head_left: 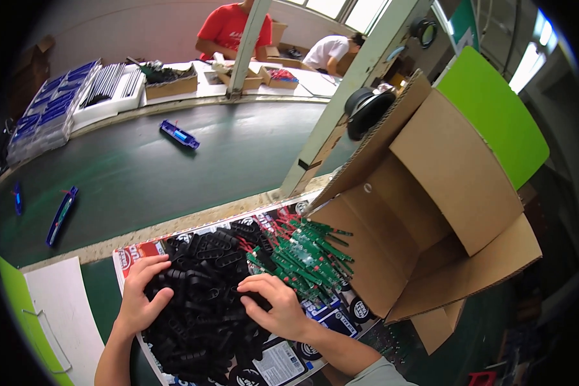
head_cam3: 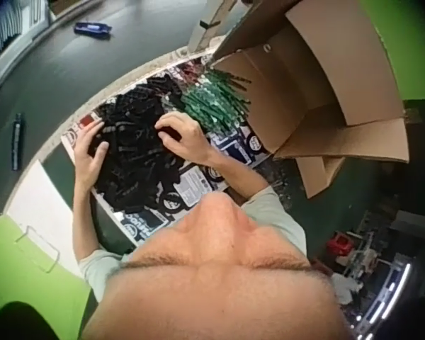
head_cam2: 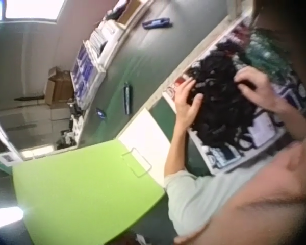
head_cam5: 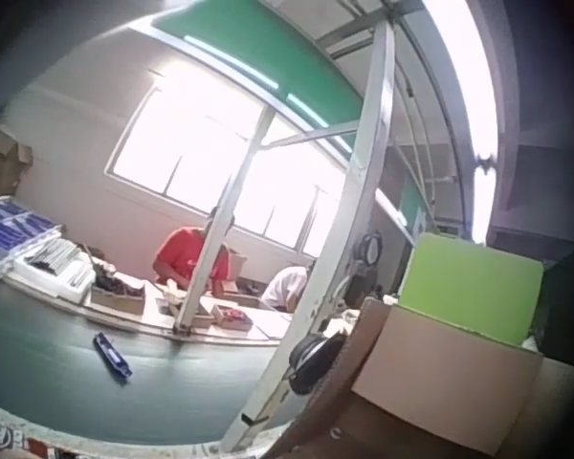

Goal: The person assembles small electronic circuit boards into blue plastic housings by hand.

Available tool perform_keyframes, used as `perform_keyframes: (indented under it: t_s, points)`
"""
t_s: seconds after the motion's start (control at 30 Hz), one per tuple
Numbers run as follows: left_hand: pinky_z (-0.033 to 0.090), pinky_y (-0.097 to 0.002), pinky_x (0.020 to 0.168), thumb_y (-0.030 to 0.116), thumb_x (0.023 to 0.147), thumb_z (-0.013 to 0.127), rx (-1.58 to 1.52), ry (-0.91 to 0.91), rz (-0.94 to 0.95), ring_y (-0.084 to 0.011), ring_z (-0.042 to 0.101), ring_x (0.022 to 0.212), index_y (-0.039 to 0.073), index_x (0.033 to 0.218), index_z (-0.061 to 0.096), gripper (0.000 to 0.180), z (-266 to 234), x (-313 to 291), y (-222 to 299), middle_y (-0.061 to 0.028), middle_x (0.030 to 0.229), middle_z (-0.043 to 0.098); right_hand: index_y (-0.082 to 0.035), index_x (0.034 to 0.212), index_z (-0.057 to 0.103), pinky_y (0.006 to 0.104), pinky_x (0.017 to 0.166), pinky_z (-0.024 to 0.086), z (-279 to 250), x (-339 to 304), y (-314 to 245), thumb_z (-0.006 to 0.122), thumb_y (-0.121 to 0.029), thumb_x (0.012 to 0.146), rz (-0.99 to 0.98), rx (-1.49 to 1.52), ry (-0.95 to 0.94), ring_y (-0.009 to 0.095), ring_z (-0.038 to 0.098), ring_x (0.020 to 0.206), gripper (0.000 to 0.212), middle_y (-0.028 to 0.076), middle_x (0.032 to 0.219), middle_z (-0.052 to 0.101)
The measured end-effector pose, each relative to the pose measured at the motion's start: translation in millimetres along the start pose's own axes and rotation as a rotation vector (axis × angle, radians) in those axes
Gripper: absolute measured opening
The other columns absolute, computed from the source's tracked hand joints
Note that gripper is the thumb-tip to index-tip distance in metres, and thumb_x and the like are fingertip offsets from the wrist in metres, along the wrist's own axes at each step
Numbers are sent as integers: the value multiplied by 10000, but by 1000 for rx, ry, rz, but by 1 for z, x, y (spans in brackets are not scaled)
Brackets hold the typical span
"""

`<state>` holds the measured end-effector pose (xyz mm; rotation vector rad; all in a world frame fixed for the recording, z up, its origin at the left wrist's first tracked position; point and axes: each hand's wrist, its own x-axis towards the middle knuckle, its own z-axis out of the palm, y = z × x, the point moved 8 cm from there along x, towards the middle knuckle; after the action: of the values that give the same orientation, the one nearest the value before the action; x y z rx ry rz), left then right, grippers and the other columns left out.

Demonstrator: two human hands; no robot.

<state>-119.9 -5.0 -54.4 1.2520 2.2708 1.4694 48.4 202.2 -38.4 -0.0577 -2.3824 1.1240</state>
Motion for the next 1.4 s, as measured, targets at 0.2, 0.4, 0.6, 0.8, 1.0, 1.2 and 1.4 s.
perform_keyframes:
  t_s: [0.2, 0.4, 0.6, 0.8, 1.0, 1.2, 1.4]
  points:
    - [427, -452, 1122, 293, 851, 775, -12, 1, 5, -354, 588, 1284, -3, 1264, 694, 514, 4, 4, 1, -174, 1356, 659, -35, 1102, 721, 371, 912, 569, -5, -2, 1, 760, -20, 873, -1, -29, 10, 278, 713, 1028, 232, 117, 1124, 725]
    - [429, -451, 1122, 287, 849, 773, -6, 8, -8, -349, 590, 1282, -1, 1265, 695, 513, 1, 3, 1, -170, 1353, 660, -32, 1113, 716, 376, 919, 571, -1, -1, 2, 756, -20, 876, -3, 0, 4, 288, 716, 1039, 241, 124, 1122, 724]
    - [430, -451, 1122, 280, 842, 770, -5, 16, -1, -349, 598, 1274, 0, 1261, 698, 509, 1, 3, 2, -172, 1348, 663, -29, 1109, 714, 378, 924, 573, -2, -1, 1, 752, -21, 877, -11, -10, 10, 292, 718, 1033, 235, 128, 1120, 724]
    - [426, -451, 1125, 272, 844, 764, -14, 8, -5, -347, 593, 1281, 2, 1261, 699, 501, 2, 5, 3, -172, 1349, 664, -26, 1106, 713, 378, 930, 576, -2, -1, 2, 750, -19, 876, 4, -8, 9, 294, 717, 1047, 232, 129, 1119, 724]
    - [414, -459, 1133, 322, 856, 757, -11, 16, -22, -348, 587, 1287, -3, 1253, 697, 517, 3, 3, 1, -174, 1349, 664, -21, 1112, 705, 378, 932, 579, -2, -2, 3, 749, -18, 878, 9, 9, 3, 295, 711, 1058, 239, 132, 1125, 714]
    - [408, -461, 1138, 361, 877, 745, -8, 14, -36, -347, 582, 1292, -8, 1253, 694, 529, 3, 2, 3, -173, 1355, 660, -24, 1111, 703, 386, 940, 573, -1, -3, 1, 751, -25, 877, 0, 20, -4, 297, 707, 1058, 239, 128, 1125, 713]
    - [407, -462, 1139, 379, 884, 748, -11, 13, -27, -348, 580, 1298, -8, 1253, 694, 538, 3, 3, 3, -174, 1356, 660, -30, 1108, 707, 385, 943, 566, -3, -2, 0, 749, -23, 876, -6, 1, 3, 301, 704, 1067, 236, 130, 1124, 716]
